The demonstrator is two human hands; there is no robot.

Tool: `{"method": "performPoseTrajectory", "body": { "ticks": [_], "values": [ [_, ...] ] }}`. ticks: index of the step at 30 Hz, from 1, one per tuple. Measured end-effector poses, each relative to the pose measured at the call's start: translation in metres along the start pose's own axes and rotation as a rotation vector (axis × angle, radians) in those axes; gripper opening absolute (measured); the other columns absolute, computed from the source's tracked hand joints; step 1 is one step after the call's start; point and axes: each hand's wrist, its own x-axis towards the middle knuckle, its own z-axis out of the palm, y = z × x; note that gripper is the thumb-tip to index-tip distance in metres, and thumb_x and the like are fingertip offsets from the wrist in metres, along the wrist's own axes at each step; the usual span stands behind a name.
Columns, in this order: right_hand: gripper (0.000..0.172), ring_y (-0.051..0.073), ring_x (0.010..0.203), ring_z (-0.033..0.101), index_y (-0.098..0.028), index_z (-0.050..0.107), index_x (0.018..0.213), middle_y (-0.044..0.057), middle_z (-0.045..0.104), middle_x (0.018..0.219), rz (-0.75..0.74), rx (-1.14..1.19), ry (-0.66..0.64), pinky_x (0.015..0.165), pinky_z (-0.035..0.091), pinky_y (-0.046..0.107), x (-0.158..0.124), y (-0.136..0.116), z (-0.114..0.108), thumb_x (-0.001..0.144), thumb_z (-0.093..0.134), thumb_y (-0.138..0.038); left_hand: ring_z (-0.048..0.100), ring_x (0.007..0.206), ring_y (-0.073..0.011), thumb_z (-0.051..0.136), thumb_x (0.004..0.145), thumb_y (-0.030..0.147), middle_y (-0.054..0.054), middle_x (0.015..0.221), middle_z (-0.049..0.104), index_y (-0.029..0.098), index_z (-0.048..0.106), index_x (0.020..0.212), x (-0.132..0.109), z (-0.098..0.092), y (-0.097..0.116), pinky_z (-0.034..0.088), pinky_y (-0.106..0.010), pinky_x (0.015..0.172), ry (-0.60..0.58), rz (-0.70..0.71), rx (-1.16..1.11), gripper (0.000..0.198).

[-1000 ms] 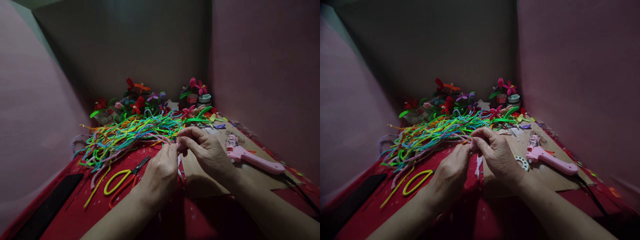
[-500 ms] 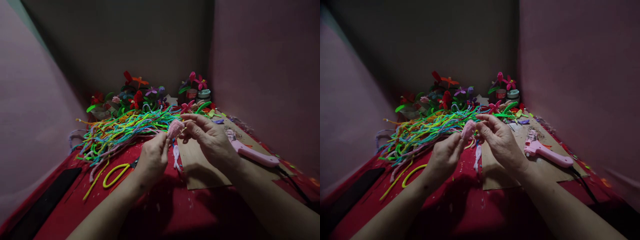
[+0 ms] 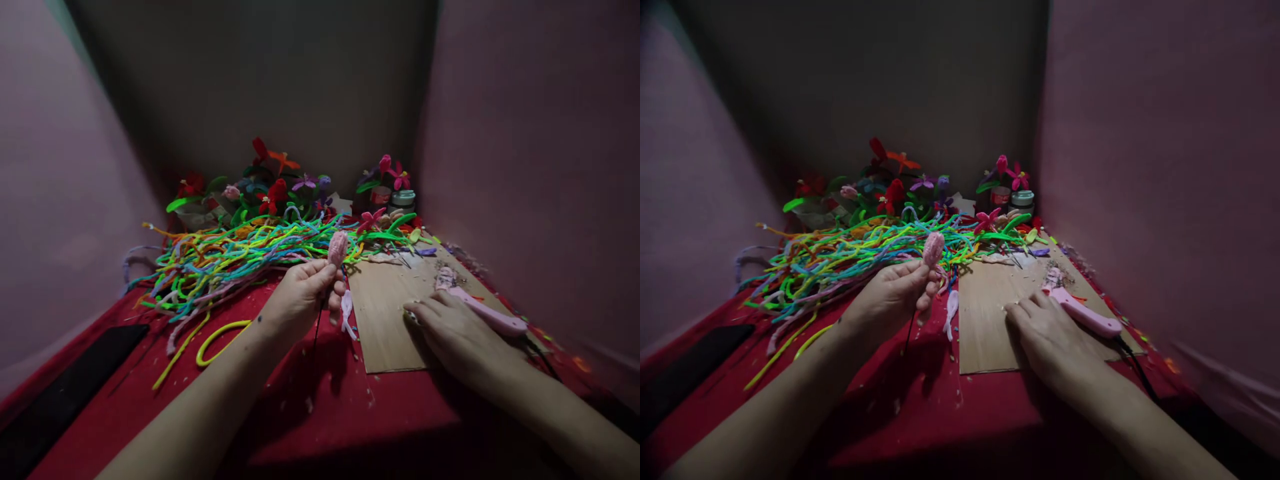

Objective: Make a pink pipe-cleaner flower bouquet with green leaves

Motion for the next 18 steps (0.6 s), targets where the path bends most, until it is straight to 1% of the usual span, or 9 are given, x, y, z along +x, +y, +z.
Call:
{"method": "performPoseTrajectory", "body": {
  "ticks": [1,3,4,6,9,12,14,16,18],
  "values": [
    [0.021,0.022,0.071,0.052,-0.022,0.061,0.082,0.006,0.060,0.074,0.019,-0.014,-0.033,0.064,0.043,0.037,0.000,0.000,0.002,0.083,0.043,-0.013,0.045,0.038,-0.0060,0.060,0.078,0.029,0.001,0.060,0.055,0.010,0.057,0.074,0.000,0.000,0.000,0.043,-0.020,0.032,0.000,-0.001,-0.002,0.020],
    [0.018,0.021,0.075,0.054,-0.021,0.061,0.090,0.006,0.061,0.079,0.066,0.047,-0.082,0.067,0.044,0.036,0.003,-0.003,-0.002,0.083,0.045,-0.016,0.047,0.039,-0.0066,0.059,0.078,0.029,-0.002,0.062,0.059,0.010,0.057,0.072,0.002,0.000,-0.001,0.044,-0.020,0.032,-0.005,0.006,-0.012,0.020],
    [0.019,0.020,0.078,0.055,-0.021,0.060,0.096,0.006,0.062,0.084,0.099,0.144,-0.061,0.070,0.044,0.035,0.005,-0.007,-0.007,0.083,0.047,-0.019,0.048,0.039,-0.0068,0.059,0.078,0.028,-0.003,0.064,0.061,0.009,0.057,0.071,0.002,0.000,-0.002,0.043,-0.019,0.032,-0.012,0.011,-0.023,0.020],
    [0.029,0.017,0.082,0.056,-0.023,0.054,0.112,0.004,0.061,0.091,0.179,0.409,-0.032,0.072,0.045,0.030,0.010,-0.015,-0.018,0.083,0.051,-0.025,0.049,0.040,-0.0069,0.060,0.077,0.027,-0.006,0.068,0.064,0.009,0.057,0.070,0.004,-0.001,-0.002,0.043,-0.019,0.032,-0.030,0.023,-0.047,0.020],
    [0.032,0.014,0.077,0.054,-0.023,0.052,0.113,0.002,0.057,0.081,0.232,0.762,0.040,0.071,0.045,0.028,0.023,-0.028,-0.031,0.081,0.055,-0.026,0.050,0.040,-0.0062,0.062,0.076,0.024,-0.007,0.073,0.067,0.008,0.059,0.070,0.004,-0.003,-0.001,0.041,-0.018,0.033,-0.052,0.042,-0.081,0.017],
    [0.034,0.014,0.077,0.052,-0.022,0.052,0.110,0.001,0.055,0.080,0.189,0.989,0.046,0.072,0.045,0.028,0.037,-0.036,-0.032,0.077,0.060,-0.021,0.051,0.038,-0.0059,0.058,0.079,0.021,-0.007,0.070,0.067,0.007,0.061,0.073,0.002,-0.003,0.001,0.041,-0.017,0.035,-0.080,0.052,-0.117,0.015],
    [0.035,0.014,0.079,0.052,-0.022,0.051,0.111,0.002,0.055,0.083,0.163,1.049,0.030,0.073,0.045,0.029,0.047,-0.038,-0.028,0.077,0.060,-0.019,0.051,0.037,-0.0065,0.055,0.081,0.020,-0.006,0.062,0.066,0.007,0.061,0.073,0.001,-0.003,0.003,0.041,-0.016,0.036,-0.085,0.050,-0.145,0.016],
    [0.035,0.015,0.081,0.053,-0.022,0.050,0.111,0.003,0.055,0.085,0.148,1.023,0.035,0.074,0.045,0.030,0.055,-0.041,-0.023,0.077,0.059,-0.019,0.052,0.036,-0.0070,0.054,0.082,0.020,-0.006,0.058,0.065,0.007,0.061,0.072,0.000,-0.003,0.004,0.040,-0.016,0.036,-0.080,0.044,-0.171,0.018],
    [0.035,0.016,0.080,0.054,-0.022,0.050,0.108,0.003,0.056,0.083,0.128,0.921,0.069,0.076,0.045,0.033,0.061,-0.044,-0.020,0.075,0.059,-0.017,0.055,0.040,-0.0077,0.054,0.082,0.017,-0.009,0.064,0.067,0.007,0.061,0.069,0.000,-0.003,0.005,0.040,-0.015,0.037,-0.059,0.047,-0.196,0.018]
  ]
}}
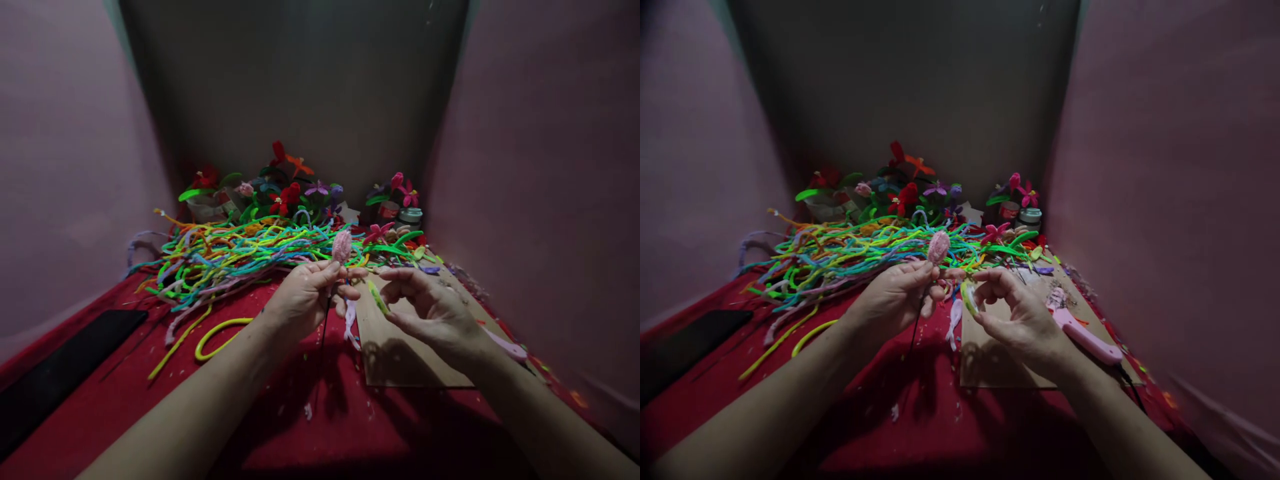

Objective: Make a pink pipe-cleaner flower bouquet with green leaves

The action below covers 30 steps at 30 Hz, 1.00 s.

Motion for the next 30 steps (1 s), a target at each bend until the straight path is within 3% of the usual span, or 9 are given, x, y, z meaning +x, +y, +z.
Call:
{"method": "performPoseTrajectory", "body": {
  "ticks": [3,6,10,13,19,23,30],
  "values": [
    [0.033,0.017,0.076,0.054,-0.022,0.052,0.103,0.001,0.057,0.077,-0.093,-0.186,0.036,0.078,0.043,0.036,0.007,-0.003,0.009,0.071,0.057,-0.013,0.063,0.055,-0.0115,0.053,0.081,0.011,-0.012,0.074,0.069,0.006,0.062,0.067,0.001,0.000,0.000,0.047,-0.016,0.044,0.066,0.028,-0.036,0.017],
    [0.033,0.017,0.074,0.054,-0.020,0.053,0.102,0.001,0.057,0.075,-0.123,-0.255,0.014,0.076,0.043,0.035,0.011,-0.005,0.015,0.070,0.055,-0.011,0.065,0.058,-0.0131,0.051,0.083,0.011,-0.010,0.066,0.068,0.005,0.062,0.065,0.002,0.001,-0.001,0.052,-0.021,0.055,0.110,0.022,-0.053,0.022],
    [0.033,0.018,0.083,0.057,-0.019,0.051,0.109,0.005,0.061,0.090,0.056,-0.018,-0.116,0.076,0.045,0.035,0.018,0.000,0.023,0.076,0.055,-0.022,0.064,0.054,-0.0123,0.049,0.085,0.012,-0.010,0.062,0.066,0.004,0.062,0.066,0.002,0.003,-0.001,0.052,-0.022,0.057,0.121,-0.004,-0.073,0.025],
    [0.029,0.017,0.092,0.058,-0.021,0.054,0.105,0.006,0.062,0.102,0.121,0.181,-0.118,0.078,0.046,0.032,0.022,0.006,0.028,0.078,0.060,-0.029,0.063,0.053,-0.0123,0.051,0.083,0.012,-0.010,0.060,0.065,0.004,0.062,0.066,0.003,0.002,0.000,0.051,-0.020,0.054,0.136,0.013,-0.080,0.022],
    [0.030,0.014,0.069,0.057,-0.019,0.068,0.093,0.004,0.066,0.081,0.196,0.216,-0.127,0.063,0.044,0.027,0.027,0.005,0.029,0.083,0.052,-0.043,0.063,0.053,-0.0126,0.053,0.082,0.013,-0.009,0.059,0.065,0.006,0.060,0.063,0.004,-0.001,0.001,0.052,-0.021,0.056,0.153,0.031,-0.085,0.022],
    [0.026,0.012,0.058,0.048,-0.017,0.071,0.078,0.002,0.061,0.067,0.231,0.134,-0.073,0.054,0.037,0.025,0.031,0.005,0.025,0.078,0.058,-0.039,0.063,0.053,-0.0124,0.055,0.082,0.016,-0.010,0.061,0.066,0.005,0.061,0.064,0.004,-0.002,0.001,0.052,-0.022,0.057,0.149,0.035,-0.049,0.022],
    [0.022,0.014,0.062,0.048,-0.018,0.072,0.074,0.002,0.060,0.065,0.129,-0.056,0.091,0.058,0.037,0.027,0.030,0.001,0.010,0.077,0.060,-0.036,0.060,0.048,-0.0114,0.049,0.085,0.017,-0.011,0.063,0.066,0.004,0.061,0.074,0.004,0.001,-0.001,0.045,-0.018,0.042,0.205,0.066,0.070,0.021]
  ]
}}
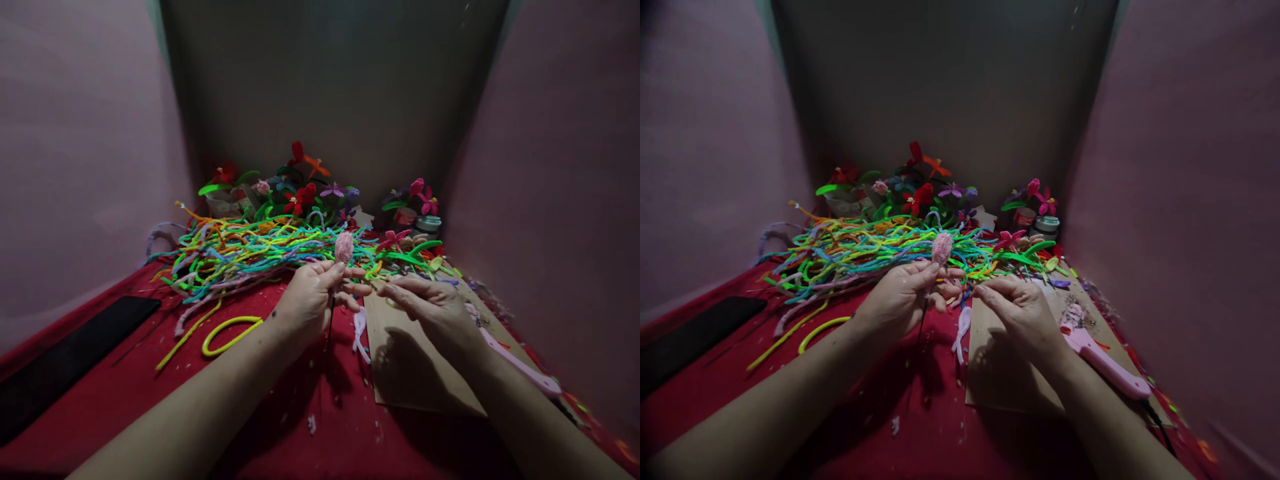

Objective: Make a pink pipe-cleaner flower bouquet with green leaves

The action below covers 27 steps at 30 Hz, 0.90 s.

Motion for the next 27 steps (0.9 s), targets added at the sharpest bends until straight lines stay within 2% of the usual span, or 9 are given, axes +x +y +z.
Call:
{"method": "performPoseTrajectory", "body": {
  "ticks": [5,8,11,15,20,27],
  "values": [
    [0.027,0.012,0.057,0.044,-0.017,0.069,0.065,0.001,0.055,0.058,-0.052,0.026,0.037,0.052,0.035,0.025,-0.001,-0.008,0.001,0.076,0.061,-0.039,0.058,0.043,-0.0112,0.045,0.086,0.021,-0.005,0.060,0.063,0.010,0.053,0.073,-0.006,0.007,-0.004,0.048,-0.022,0.042,-0.030,-0.020,0.118,0.018],
    [0.028,0.012,0.058,0.047,-0.016,0.068,0.065,0.002,0.056,0.060,0.003,0.079,-0.036,0.053,0.036,0.025,0.001,-0.007,0.007,0.077,0.060,-0.040,0.051,0.033,-0.0076,0.045,0.086,0.024,0.002,0.052,0.057,0.013,0.051,0.075,-0.010,0.010,-0.005,0.042,-0.017,0.035,-0.065,-0.033,0.208,0.017],
    [0.029,0.012,0.058,0.048,-0.016,0.067,0.066,0.002,0.058,0.064,0.062,0.137,-0.096,0.052,0.037,0.025,0.003,-0.005,0.010,0.075,0.061,-0.043,0.042,0.028,-0.0046,0.046,0.085,0.027,0.005,0.048,0.051,0.015,0.048,0.069,-0.012,0.011,-0.005,0.032,-0.014,0.029,-0.099,-0.053,0.269,0.021],
    [0.034,0.010,0.053,0.043,-0.015,0.063,0.056,0.001,0.055,0.059,0.099,0.183,-0.089,0.048,0.032,0.023,0.002,-0.004,0.014,0.072,0.064,-0.045,0.036,0.027,-0.0019,0.047,0.084,0.028,0.006,0.047,0.048,0.015,0.047,0.063,-0.012,0.010,-0.007,0.024,-0.012,0.028,-0.099,-0.091,0.313,0.024],
    [0.029,0.007,0.047,0.034,-0.014,0.064,0.059,-0.002,0.046,0.050,0.190,0.308,-0.078,0.044,0.024,0.023,0.002,0.000,0.017,0.069,0.069,-0.041,0.035,0.028,-0.0017,0.044,0.085,0.029,0.004,0.051,0.051,0.015,0.049,0.067,-0.010,0.007,-0.008,0.025,-0.013,0.029,-0.167,-0.090,0.390,0.024],
    [0.031,0.006,0.045,0.037,-0.012,0.061,0.058,-0.001,0.050,0.050,0.293,0.490,-0.146,0.045,0.026,0.022,0.003,0.009,0.017,0.073,0.066,-0.038,0.035,0.028,-0.0015,0.042,0.087,0.025,0.004,0.050,0.050,0.015,0.048,0.067,-0.011,0.010,-0.002,0.023,-0.012,0.028,-0.199,-0.095,0.478,0.024]
  ]
}}
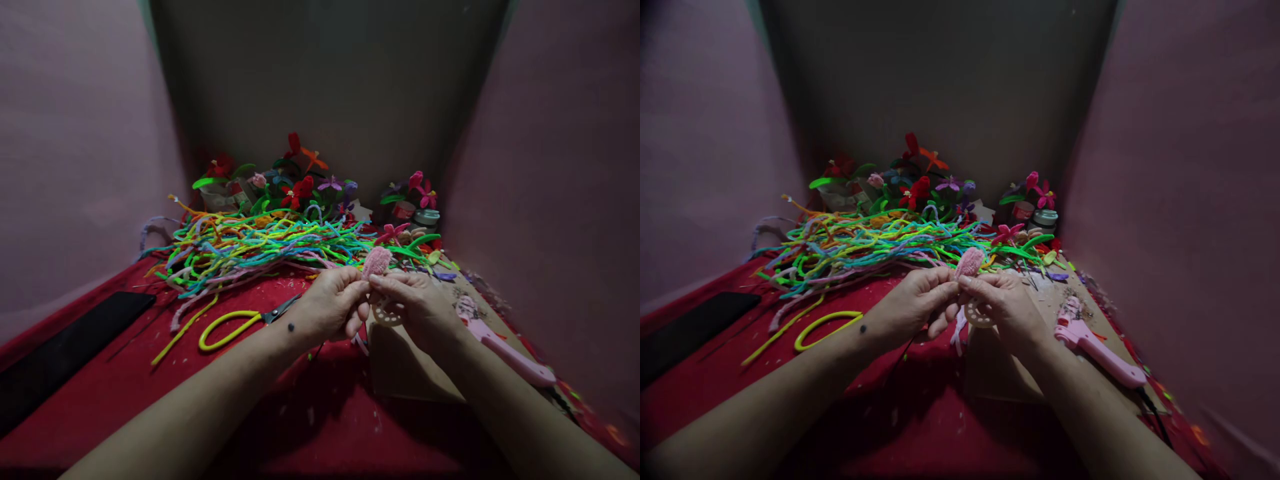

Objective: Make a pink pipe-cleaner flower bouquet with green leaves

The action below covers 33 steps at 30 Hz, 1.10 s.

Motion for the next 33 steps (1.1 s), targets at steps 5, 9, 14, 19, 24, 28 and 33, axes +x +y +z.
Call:
{"method": "performPoseTrajectory", "body": {
  "ticks": [5,9,14,19,24,28,33],
  "values": [
    [0.034,0.006,0.045,0.035,-0.013,0.060,0.057,-0.002,0.048,0.049,-0.058,-0.054,0.014,0.044,0.025,0.022,-0.001,0.001,0.002,0.074,0.065,-0.041,0.036,0.028,-0.0025,0.040,0.088,0.024,0.005,0.047,0.048,0.016,0.047,0.068,-0.001,-0.002,0.002,0.023,-0.012,0.028,-0.038,-0.013,0.020,0.022],
    [0.036,0.007,0.046,0.035,-0.013,0.060,0.058,-0.003,0.045,0.048,-0.115,-0.116,0.070,0.045,0.026,0.023,-0.004,0.002,0.006,0.075,0.062,-0.045,0.032,0.026,-0.0036,0.038,0.088,0.027,0.005,0.041,0.045,0.016,0.047,0.067,-0.001,-0.006,0.001,0.021,-0.013,0.027,-0.106,-0.001,0.100,0.026],
    [0.033,0.008,0.052,0.038,-0.014,0.059,0.058,-0.002,0.047,0.056,-0.244,-0.287,0.202,0.050,0.029,0.023,-0.010,0.006,0.012,0.078,0.060,-0.041,0.038,0.028,-0.0027,0.040,0.088,0.024,0.005,0.050,0.052,0.015,0.046,0.071,-0.001,-0.003,0.001,0.024,-0.012,0.027,-0.076,-0.003,0.035,0.020],
    [0.033,0.011,0.059,0.044,-0.014,0.062,0.062,0.000,0.051,0.061,-0.301,-0.357,0.303,0.055,0.033,0.025,-0.011,0.011,0.015,0.080,0.057,-0.041,0.040,0.030,-0.0014,0.042,0.088,0.024,0.004,0.053,0.054,0.014,0.047,0.070,-0.002,0.002,0.001,0.025,-0.011,0.028,-0.069,0.031,-0.011,0.021],
    [0.035,0.011,0.057,0.043,-0.015,0.059,0.061,-0.001,0.050,0.058,-0.355,-0.419,0.332,0.055,0.034,0.025,-0.010,0.013,0.017,0.082,0.054,-0.042,0.037,0.029,-0.0009,0.042,0.086,0.020,0.006,0.052,0.051,0.015,0.048,0.072,-0.002,0.005,0.001,0.025,-0.012,0.029,0.016,0.085,-0.069,0.017],
    [0.030,0.011,0.056,0.043,-0.016,0.059,0.066,-0.001,0.051,0.059,-0.403,-0.487,0.295,0.056,0.035,0.025,-0.012,0.013,0.019,0.087,0.048,-0.036,0.033,0.031,-0.0007,0.042,0.086,0.022,0.007,0.050,0.047,0.015,0.047,0.070,0.000,0.006,-0.003,0.023,-0.013,0.031,0.131,0.132,-0.054,0.018],
    [0.020,0.015,0.069,0.053,-0.015,0.064,0.083,0.005,0.061,0.074,-0.515,-0.717,0.312,0.067,0.039,0.029,-0.015,0.011,0.020,0.087,0.048,-0.025,0.031,0.037,-0.0016,0.046,0.084,0.025,0.007,0.051,0.041,0.015,0.047,0.065,0.001,0.005,-0.011,0.024,-0.015,0.036,0.233,0.254,0.065,0.021]
  ]
}}
